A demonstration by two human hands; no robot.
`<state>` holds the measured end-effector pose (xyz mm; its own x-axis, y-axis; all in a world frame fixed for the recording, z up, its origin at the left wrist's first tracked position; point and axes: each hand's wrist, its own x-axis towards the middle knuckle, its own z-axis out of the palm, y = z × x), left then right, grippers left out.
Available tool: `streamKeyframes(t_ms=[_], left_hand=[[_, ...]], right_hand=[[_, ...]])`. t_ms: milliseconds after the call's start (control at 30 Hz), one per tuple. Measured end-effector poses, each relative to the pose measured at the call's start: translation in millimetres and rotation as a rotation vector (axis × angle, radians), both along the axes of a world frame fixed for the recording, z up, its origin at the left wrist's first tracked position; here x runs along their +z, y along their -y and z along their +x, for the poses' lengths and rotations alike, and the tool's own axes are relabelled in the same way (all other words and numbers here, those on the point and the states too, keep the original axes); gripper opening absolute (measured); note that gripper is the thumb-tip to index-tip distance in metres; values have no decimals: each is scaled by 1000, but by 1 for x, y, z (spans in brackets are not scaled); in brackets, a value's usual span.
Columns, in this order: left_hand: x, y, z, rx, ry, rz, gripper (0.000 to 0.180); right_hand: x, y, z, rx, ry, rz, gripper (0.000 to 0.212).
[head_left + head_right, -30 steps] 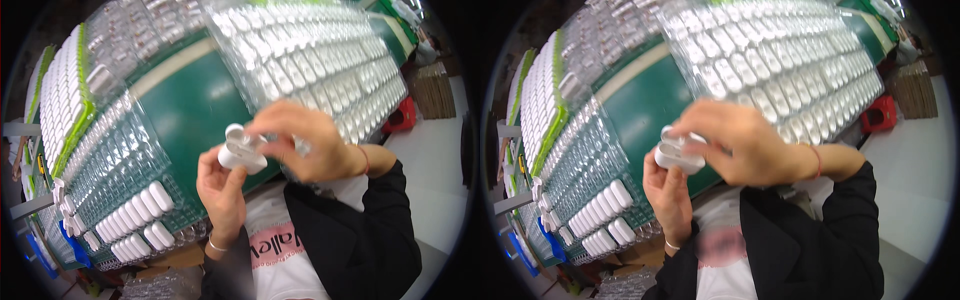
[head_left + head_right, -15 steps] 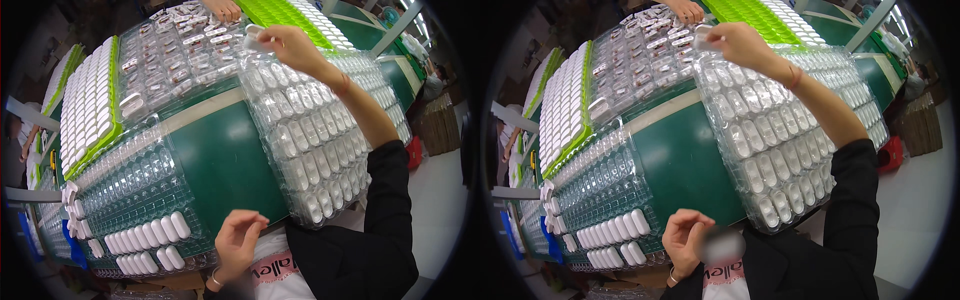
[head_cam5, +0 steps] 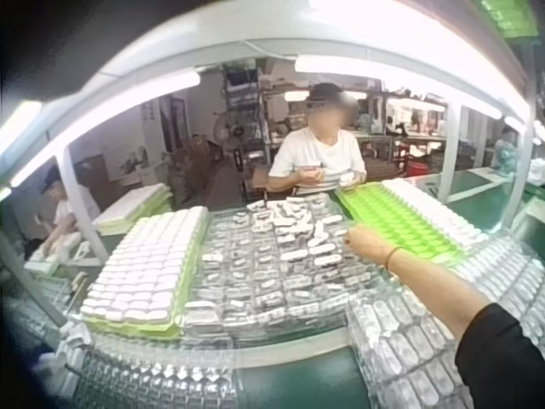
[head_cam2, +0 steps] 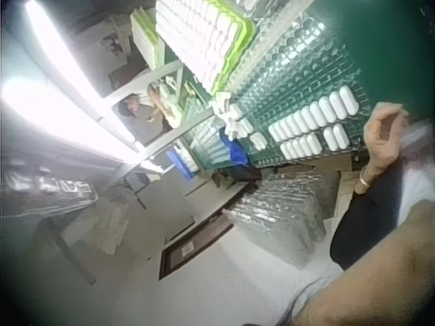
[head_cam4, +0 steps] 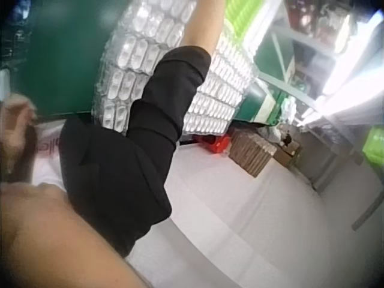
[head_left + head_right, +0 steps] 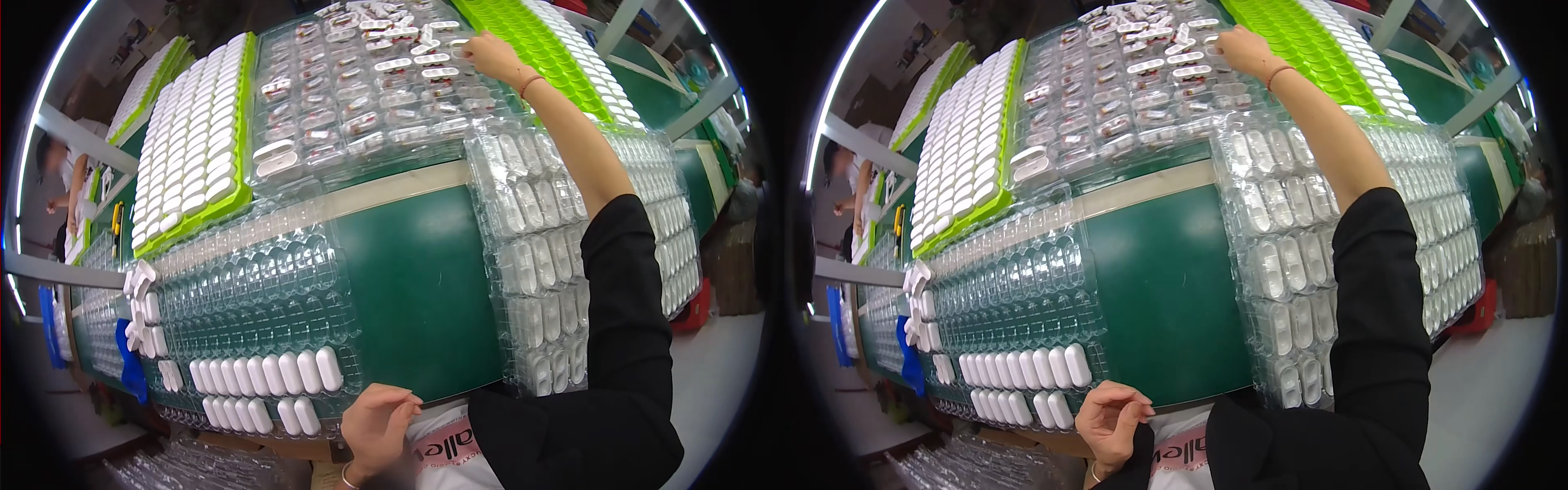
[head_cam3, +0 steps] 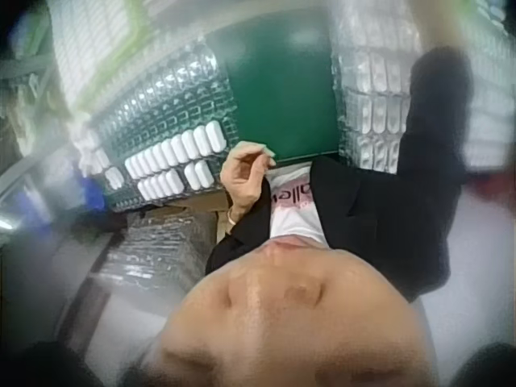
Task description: The person repeatedly picks up white earbud case halves from a green tray, inserts a small white component into the base, and closes the case. They place the assembled unit back into the tray and repeat the process. At 01:29, the person briefly handles a small red and white cylindrical item before returning to assembling the white cases.
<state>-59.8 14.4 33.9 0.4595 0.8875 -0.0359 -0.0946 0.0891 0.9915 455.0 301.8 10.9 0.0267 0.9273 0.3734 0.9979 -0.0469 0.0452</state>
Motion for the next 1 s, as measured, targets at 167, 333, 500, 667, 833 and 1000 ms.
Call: streamKeyframes(t_ms=[167,333,500,667,833,1000], left_hand=[[6,-19,-50,252,-264,283,10],[8,-104,-136,837,-1040,790,12],[-33,-181,-287,944,-1445,747,16],[-55,-257,-343,750,-1851,586,31],[-75,-290,-357,679,-1690,697,35],[-50,-262,-340,781,-1650,907,30]], right_hand=[[10,9,-10,115,-4,71,16],[50,117,-40,160,-144,34,14],[65,217,-101,144,-336,-63,14],[73,286,-128,0,-478,-38,13],[76,363,-78,-266,-777,154,17],[69,429,-10,-626,-748,158,22]])
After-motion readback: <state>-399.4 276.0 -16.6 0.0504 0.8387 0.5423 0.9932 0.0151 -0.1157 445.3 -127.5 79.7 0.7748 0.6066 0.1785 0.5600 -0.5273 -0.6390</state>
